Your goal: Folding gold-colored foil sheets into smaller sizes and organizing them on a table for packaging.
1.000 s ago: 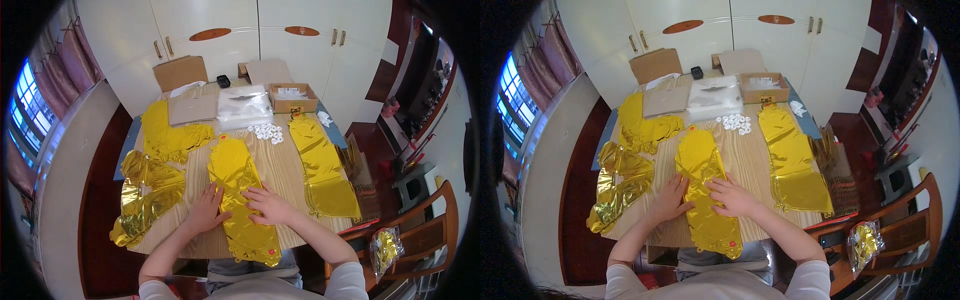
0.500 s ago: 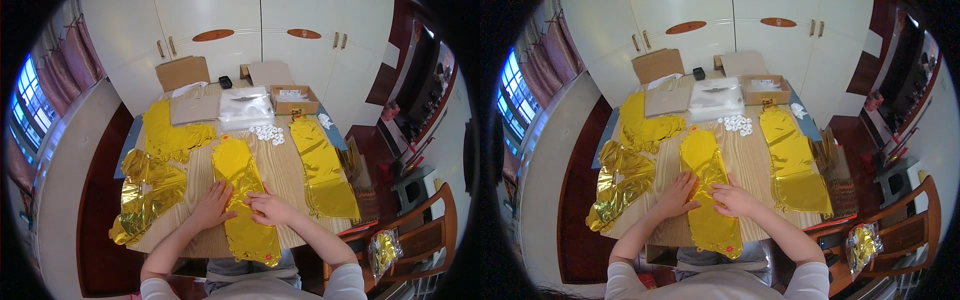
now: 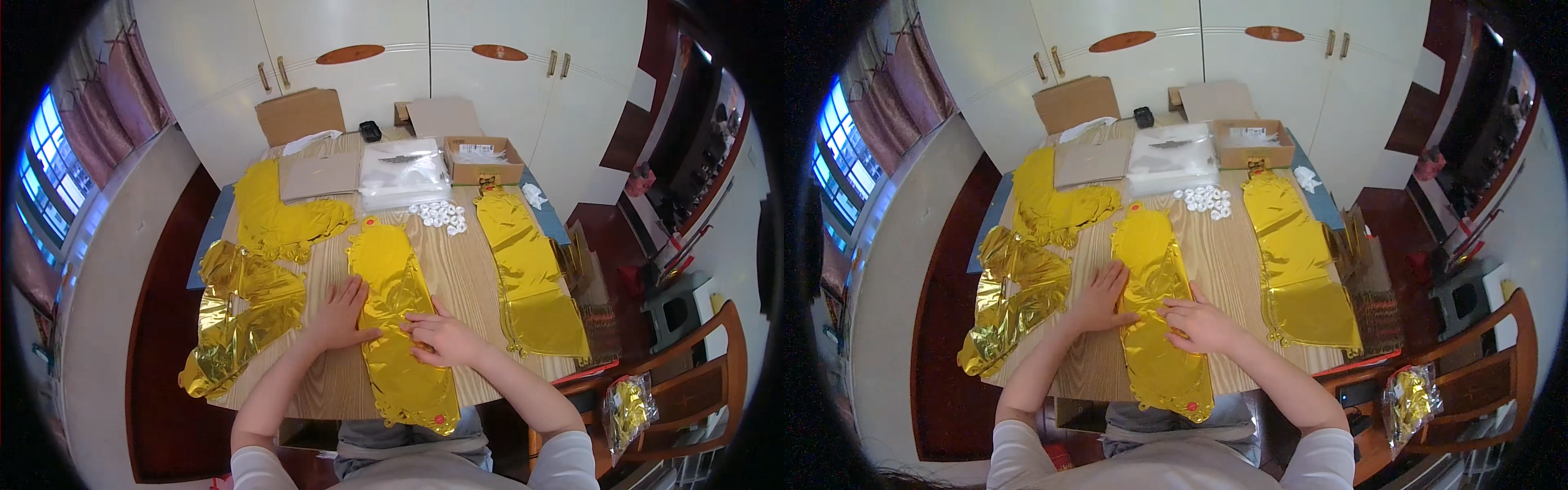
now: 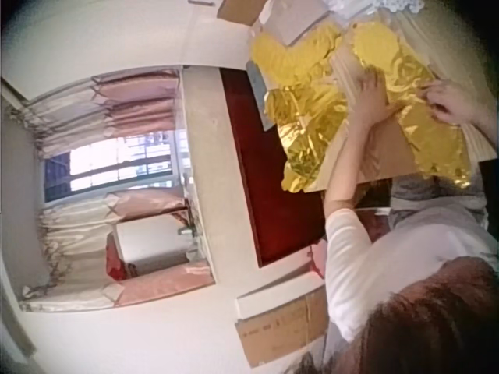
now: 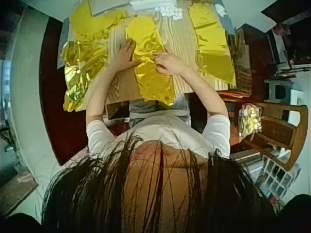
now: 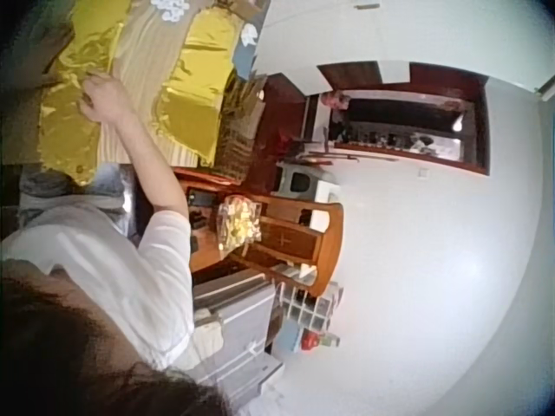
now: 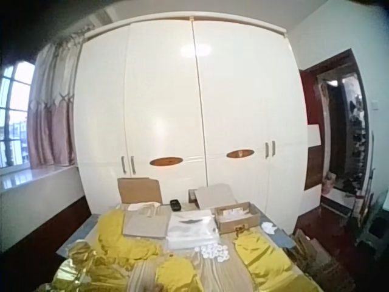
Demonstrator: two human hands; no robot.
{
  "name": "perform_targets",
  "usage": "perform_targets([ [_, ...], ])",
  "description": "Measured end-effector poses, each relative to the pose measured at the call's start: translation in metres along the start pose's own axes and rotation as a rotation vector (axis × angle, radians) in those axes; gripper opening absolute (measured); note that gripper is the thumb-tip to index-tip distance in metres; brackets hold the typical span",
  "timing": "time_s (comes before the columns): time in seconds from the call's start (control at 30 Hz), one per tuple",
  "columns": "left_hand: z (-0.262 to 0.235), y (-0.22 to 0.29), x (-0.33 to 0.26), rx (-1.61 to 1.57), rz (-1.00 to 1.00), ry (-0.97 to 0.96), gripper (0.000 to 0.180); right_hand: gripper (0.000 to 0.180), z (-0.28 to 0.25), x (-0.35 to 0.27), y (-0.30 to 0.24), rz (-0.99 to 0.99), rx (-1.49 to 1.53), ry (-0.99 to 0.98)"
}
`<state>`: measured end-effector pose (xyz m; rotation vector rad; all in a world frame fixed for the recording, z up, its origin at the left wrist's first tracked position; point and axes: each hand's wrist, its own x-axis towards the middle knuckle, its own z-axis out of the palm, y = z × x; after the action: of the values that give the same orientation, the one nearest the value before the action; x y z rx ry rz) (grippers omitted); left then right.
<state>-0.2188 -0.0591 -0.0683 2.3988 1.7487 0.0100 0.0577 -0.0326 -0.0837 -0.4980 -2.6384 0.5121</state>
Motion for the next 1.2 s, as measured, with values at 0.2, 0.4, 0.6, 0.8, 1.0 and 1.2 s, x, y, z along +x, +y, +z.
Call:
perform_targets([
  [0.2,-0.011,-0.022,0.012,0.082,-0.066,-0.064,0.119,0.022,0.001,0.001,0.000,0.004,0.001,-0.011],
  [0.4,-0.024,-0.031,0.024,0.108,-0.110,-0.104,0.123,0.020,-0.003,0.000,-0.001,0.010,-0.006,-0.037],
  [0.6,-0.024,-0.037,0.026,0.194,-0.081,-0.048,0.116,0.020,0.001,0.001,0.000,0.017,0.028,-0.002],
  [0.8,-0.020,-0.012,0.000,0.223,0.118,-0.068,0.113,0.020,-0.002,0.002,-0.002,0.021,0.023,0.002],
  [1.0,-0.004,0.005,-0.027,0.163,0.201,-0.037,0.121,0.018,-0.004,0.003,-0.004,0.004,0.000,-0.008],
  [1.2,-0.012,0.027,-0.044,0.155,0.230,-0.118,0.127,0.018,-0.004,0.002,-0.004,0.020,0.000,-0.021],
])
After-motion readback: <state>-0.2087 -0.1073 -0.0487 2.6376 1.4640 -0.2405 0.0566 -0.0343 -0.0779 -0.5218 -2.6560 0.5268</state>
